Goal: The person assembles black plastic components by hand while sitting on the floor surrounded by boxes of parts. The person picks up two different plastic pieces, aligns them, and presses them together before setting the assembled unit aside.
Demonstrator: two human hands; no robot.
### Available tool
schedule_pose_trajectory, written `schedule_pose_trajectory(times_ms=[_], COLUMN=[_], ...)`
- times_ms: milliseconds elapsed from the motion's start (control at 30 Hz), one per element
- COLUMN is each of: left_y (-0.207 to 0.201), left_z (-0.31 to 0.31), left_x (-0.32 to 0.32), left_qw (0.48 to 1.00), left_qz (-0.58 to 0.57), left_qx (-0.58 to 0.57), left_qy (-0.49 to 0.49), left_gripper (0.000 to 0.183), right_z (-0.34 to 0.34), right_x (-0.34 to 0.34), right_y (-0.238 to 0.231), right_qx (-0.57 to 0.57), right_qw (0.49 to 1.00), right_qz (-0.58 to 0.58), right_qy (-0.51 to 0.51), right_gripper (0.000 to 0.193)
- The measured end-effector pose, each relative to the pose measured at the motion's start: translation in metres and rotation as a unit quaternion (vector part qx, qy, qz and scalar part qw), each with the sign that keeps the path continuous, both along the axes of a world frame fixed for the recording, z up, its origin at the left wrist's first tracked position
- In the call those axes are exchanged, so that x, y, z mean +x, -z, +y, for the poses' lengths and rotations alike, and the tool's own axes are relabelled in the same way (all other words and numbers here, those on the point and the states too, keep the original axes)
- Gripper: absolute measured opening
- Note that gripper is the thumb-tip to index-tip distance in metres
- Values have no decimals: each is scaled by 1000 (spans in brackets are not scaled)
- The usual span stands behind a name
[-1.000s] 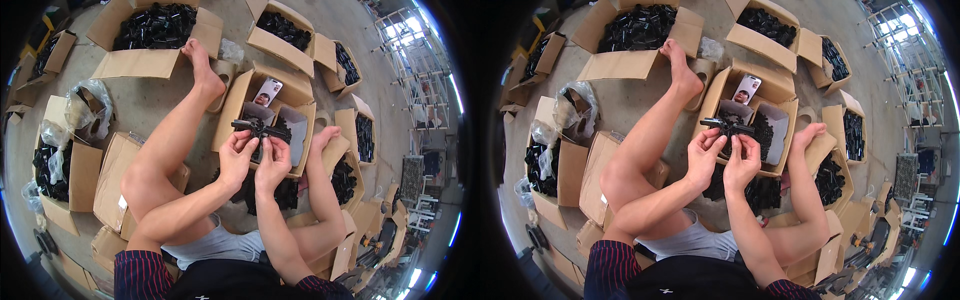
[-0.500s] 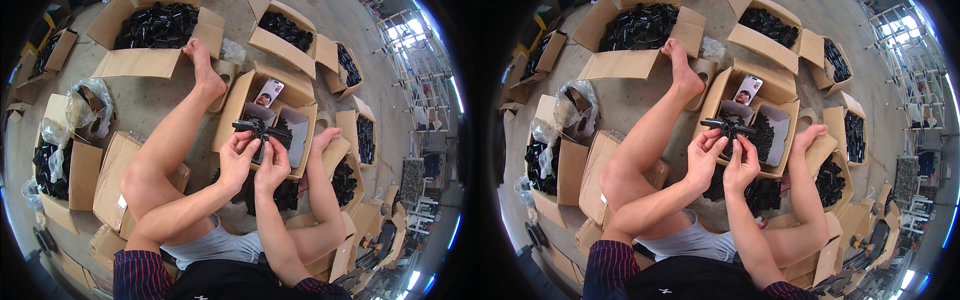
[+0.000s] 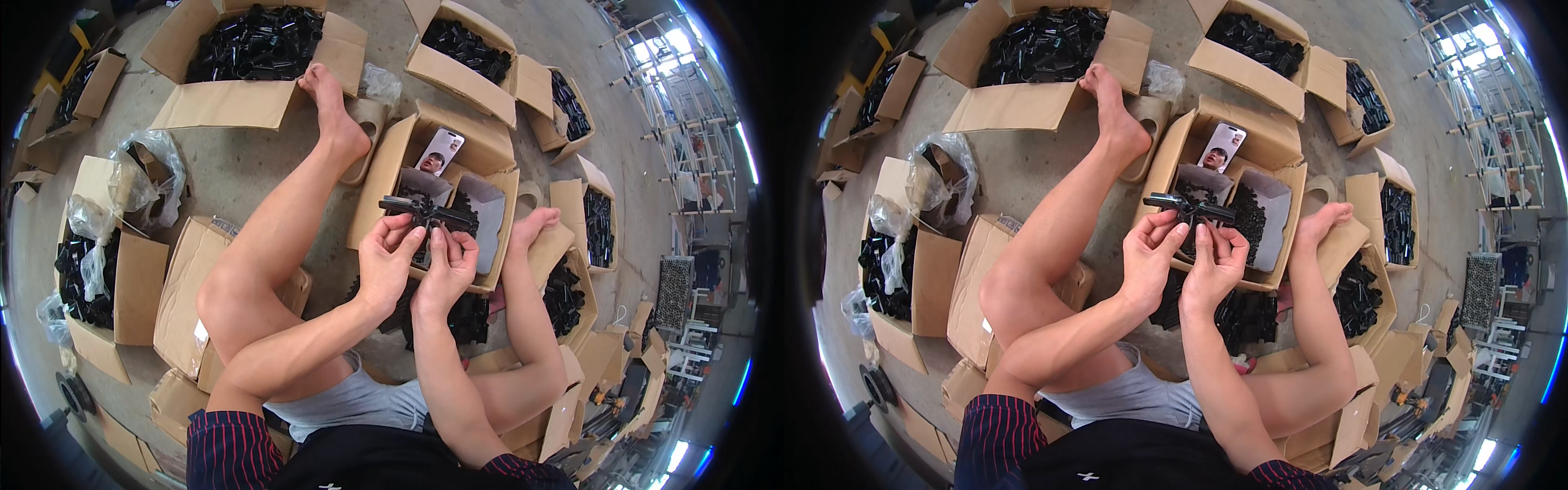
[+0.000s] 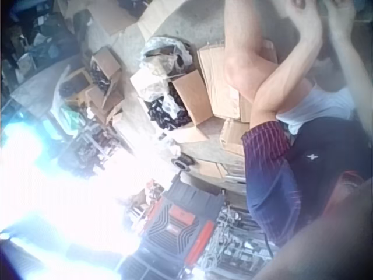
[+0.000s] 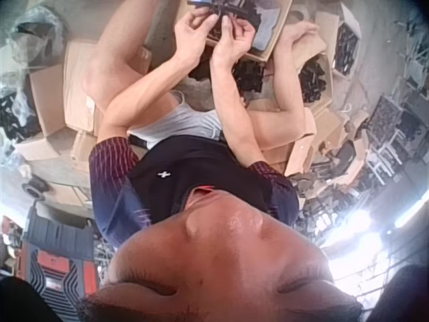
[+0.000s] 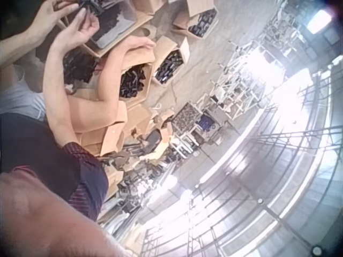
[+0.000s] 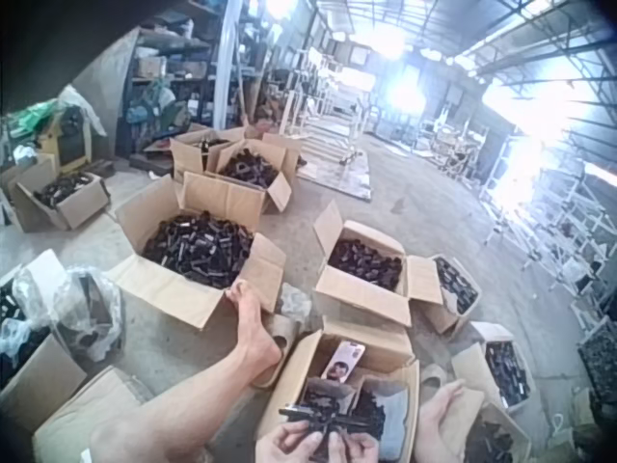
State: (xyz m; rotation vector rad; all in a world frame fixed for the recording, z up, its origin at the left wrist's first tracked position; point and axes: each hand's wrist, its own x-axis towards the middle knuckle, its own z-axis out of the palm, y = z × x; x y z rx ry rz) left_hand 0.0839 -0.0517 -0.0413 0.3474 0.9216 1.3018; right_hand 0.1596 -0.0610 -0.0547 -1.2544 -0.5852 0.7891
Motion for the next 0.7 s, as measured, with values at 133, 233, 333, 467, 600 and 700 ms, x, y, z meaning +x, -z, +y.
schedule_pose_trajectory(times_ms=[133,233,333,467,600,700], left_y=[1,3,3,3,2,2], left_z=[-2,-1,-2,-2,-2,-2], left_x=[0,1,2,1,1,0], left_qw=[1000,1000,1000,1000,1000,1000], left_qz=[10,0,-12,3,0,-3], left_qx=[-13,-3,6,-1,-1,-4], left_qy=[8,3,-3,7,3,2], left_gripper=[22,22,21,21,21,21], right_z=[-2,-2,-3,-2,-2,-2], right_x=[2,3,4,5,6,7], right_y=[-1,-4,-5,-9,-6,-6], right_qx=[-8,-8,-3,-13,-26,-34], right_qw=[1000,1000,1000,999,999,999], right_qz=[-9,-13,-13,-26,-1,26], right_qy=[-1,-6,-15,-22,-26,-27], right_gripper=[27,30,34,38,39,43])
